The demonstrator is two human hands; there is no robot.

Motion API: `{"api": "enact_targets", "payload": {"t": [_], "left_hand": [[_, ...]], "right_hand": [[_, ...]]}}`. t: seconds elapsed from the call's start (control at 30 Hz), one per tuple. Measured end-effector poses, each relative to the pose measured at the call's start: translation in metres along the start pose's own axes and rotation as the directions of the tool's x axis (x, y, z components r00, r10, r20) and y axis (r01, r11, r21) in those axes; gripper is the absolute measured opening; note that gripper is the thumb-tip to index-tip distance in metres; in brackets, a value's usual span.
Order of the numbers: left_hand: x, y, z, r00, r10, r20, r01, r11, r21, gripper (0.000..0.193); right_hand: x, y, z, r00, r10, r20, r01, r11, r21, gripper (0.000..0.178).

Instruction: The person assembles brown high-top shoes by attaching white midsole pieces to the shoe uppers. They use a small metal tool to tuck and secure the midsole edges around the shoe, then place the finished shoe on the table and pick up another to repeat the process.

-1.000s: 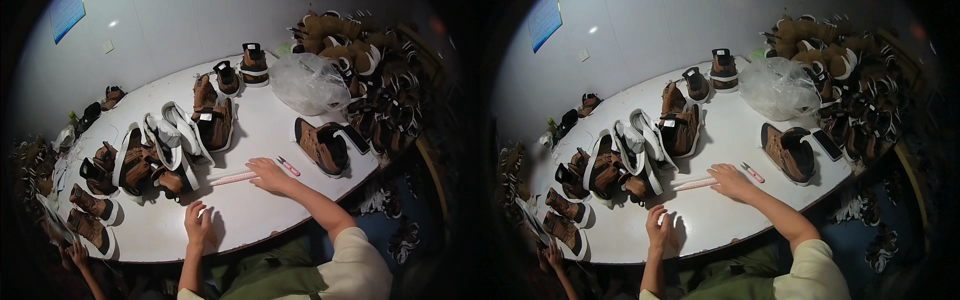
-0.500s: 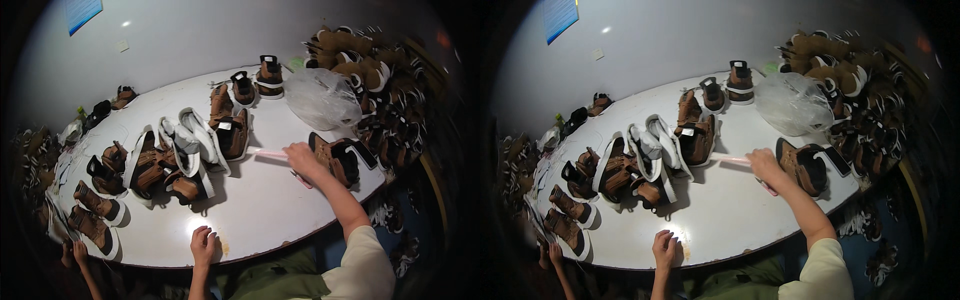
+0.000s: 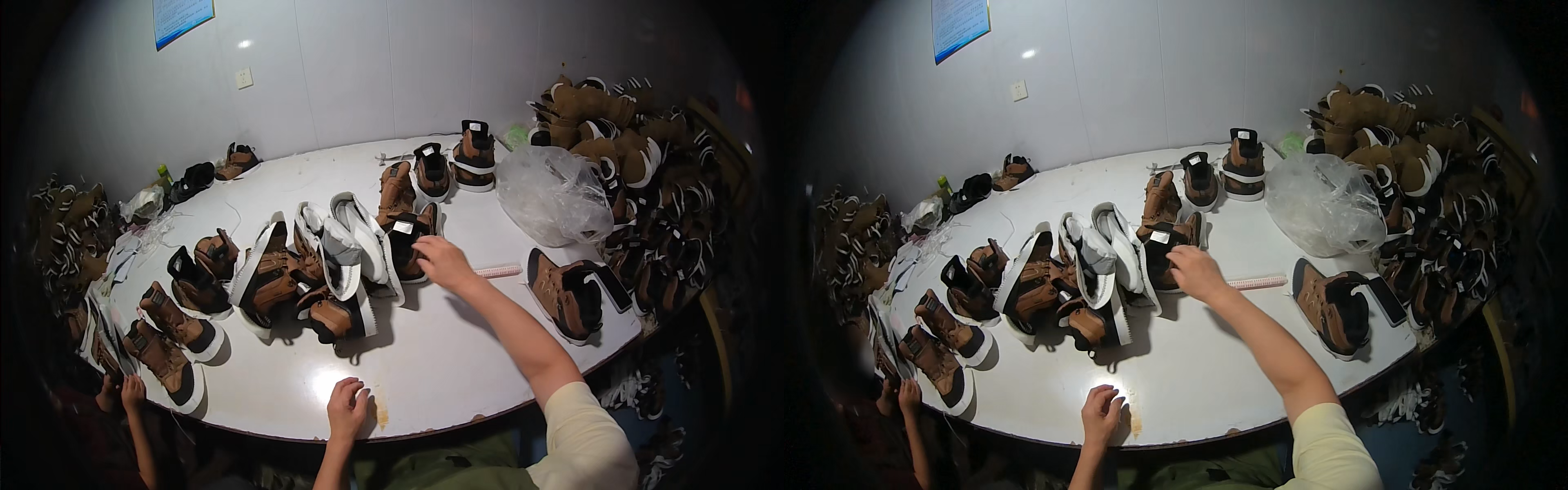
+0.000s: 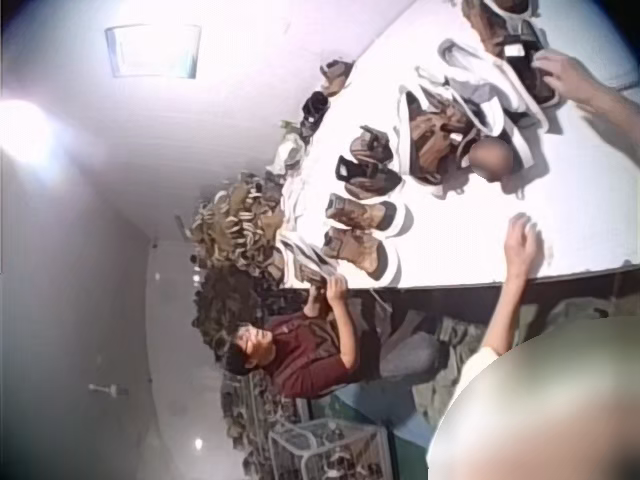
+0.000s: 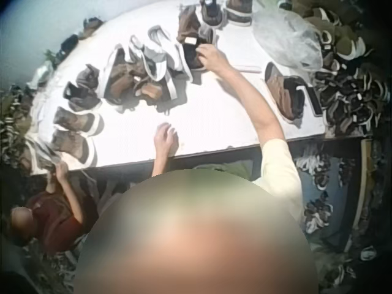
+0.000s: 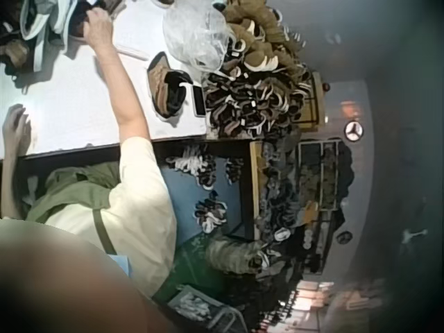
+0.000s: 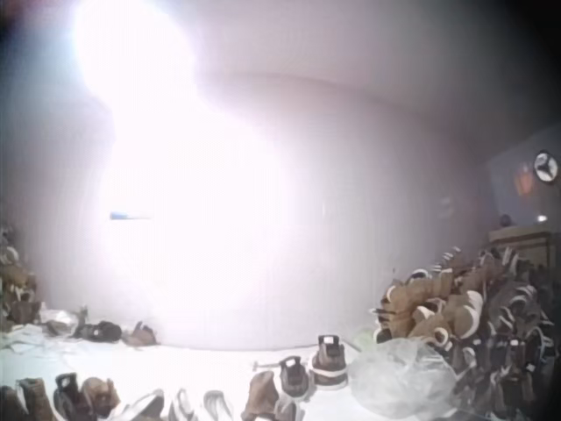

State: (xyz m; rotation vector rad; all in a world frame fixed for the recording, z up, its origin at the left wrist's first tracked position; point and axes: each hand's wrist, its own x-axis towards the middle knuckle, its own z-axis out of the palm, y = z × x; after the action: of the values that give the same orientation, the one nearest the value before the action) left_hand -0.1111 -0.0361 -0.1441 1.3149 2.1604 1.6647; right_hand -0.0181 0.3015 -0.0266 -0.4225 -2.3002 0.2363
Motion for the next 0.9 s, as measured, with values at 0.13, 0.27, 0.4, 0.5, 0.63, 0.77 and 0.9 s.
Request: {"api": "enact_targets", "payload": {"t": [0.13, 0.27, 0.4, 0.5, 0.63, 0.77, 0.9], "left_hand": [[-0.003, -0.006, 0.004, 0.999, 0.012, -0.033, -0.012, 1.000, -0.028, 0.015], [-0.003, -0.004, 0.005, 0.997, -0.010, -0.078, 0.005, 0.998, -0.064, 0.014], [-0.002, -0.014, 0.008, 0.996, 0.045, -0.075, -0.045, 0.999, 0.004, 0.014], [-0.004, -0.011, 0.006, 0.997, -0.006, -0.073, 0.003, 0.999, -0.036, 0.013], [-0.005, -0.007, 0.004, 0.992, -0.103, -0.068, 0.094, 0.987, -0.128, 0.012], [-0.005, -0.010, 0.005, 0.997, 0.021, -0.070, -0.020, 1.000, 0.010, 0.013], [-0.011, 0.007, 0.004, 0.992, 0.125, -0.029, -0.117, 0.975, 0.191, 0.017]], "right_hand": [[0.017, -0.008, 0.029, 0.990, -0.054, 0.128, 0.083, 0.970, -0.229, 0.024], [0.018, -0.022, 0.047, 0.983, -0.029, 0.181, 0.095, 0.925, -0.368, 0.021], [0.012, 0.000, 0.068, 0.981, 0.132, 0.144, -0.073, 0.932, -0.355, 0.012], [0.012, 0.004, 0.070, 0.990, 0.097, 0.107, -0.058, 0.945, -0.321, 0.008], [-0.001, -0.012, 0.047, 0.982, -0.021, 0.186, 0.069, 0.964, -0.256, 0.024], [-0.021, -0.019, 0.015, 0.949, -0.035, 0.314, 0.100, 0.976, -0.193, 0.026], [-0.039, -0.025, -0.017, 0.882, -0.043, 0.469, 0.141, 0.974, -0.176, 0.027]]}}
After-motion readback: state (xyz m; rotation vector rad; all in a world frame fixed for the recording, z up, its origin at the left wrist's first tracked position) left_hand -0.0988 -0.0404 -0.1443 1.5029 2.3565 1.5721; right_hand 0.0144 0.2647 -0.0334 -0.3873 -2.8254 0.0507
